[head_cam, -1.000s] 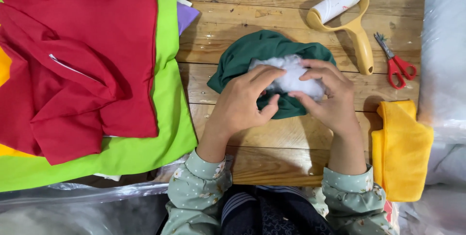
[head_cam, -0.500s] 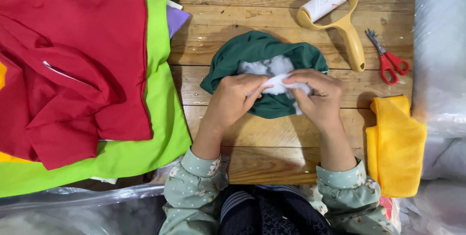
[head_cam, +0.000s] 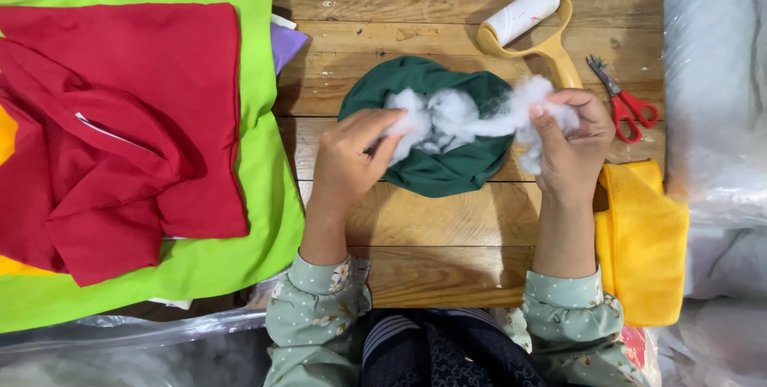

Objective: Preparing a fabric casing by cutting an opening with scissors and then stuffing it with fiberfill material on a workbench.

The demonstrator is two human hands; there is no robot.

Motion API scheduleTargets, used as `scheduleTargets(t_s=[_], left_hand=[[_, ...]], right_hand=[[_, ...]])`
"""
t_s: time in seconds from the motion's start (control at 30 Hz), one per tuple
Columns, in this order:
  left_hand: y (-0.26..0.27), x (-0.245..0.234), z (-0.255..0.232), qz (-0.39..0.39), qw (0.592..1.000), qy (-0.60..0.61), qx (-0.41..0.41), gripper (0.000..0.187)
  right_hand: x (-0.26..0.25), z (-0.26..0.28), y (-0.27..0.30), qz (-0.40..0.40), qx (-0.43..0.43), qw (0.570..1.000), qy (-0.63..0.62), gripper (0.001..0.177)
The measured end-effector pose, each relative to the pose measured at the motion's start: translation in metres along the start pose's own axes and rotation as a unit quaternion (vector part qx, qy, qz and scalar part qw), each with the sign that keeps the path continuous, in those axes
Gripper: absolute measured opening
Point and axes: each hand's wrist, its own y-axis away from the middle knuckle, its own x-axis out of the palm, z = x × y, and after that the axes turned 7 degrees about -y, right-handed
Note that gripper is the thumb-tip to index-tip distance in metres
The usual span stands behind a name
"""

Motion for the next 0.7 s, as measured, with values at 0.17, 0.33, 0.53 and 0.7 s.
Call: scheduleTargets(t_s=[0.17, 0.33, 0.53, 0.7], left_hand=[[-0.008, 0.021, -0.039, 0.017, 0.998, 0.004, 0.065, 0.050], [0.000, 0.039, -0.034, 0.063, 0.996, 0.038, 0.056, 0.081], [0.004, 0.036, -0.012, 0.042, 0.995, 0.088, -0.032, 0.029], [0.008, 0.041, -0.013, 0.000, 0.992, 0.091, -0.089, 0.015]], right_hand=[[0.026, -0.001, 0.016, 0.072, 0.002, 0.997, 0.016, 0.019], [0.052, 0.016, 0.024, 0.222, -0.085, 0.970, 0.039, 0.018], [0.048, 0.027, 0.020, 0.279, -0.032, 0.960, 0.003, 0.036], [0.049, 0.034, 0.015, 0.280, -0.051, 0.958, 0.011, 0.051]])
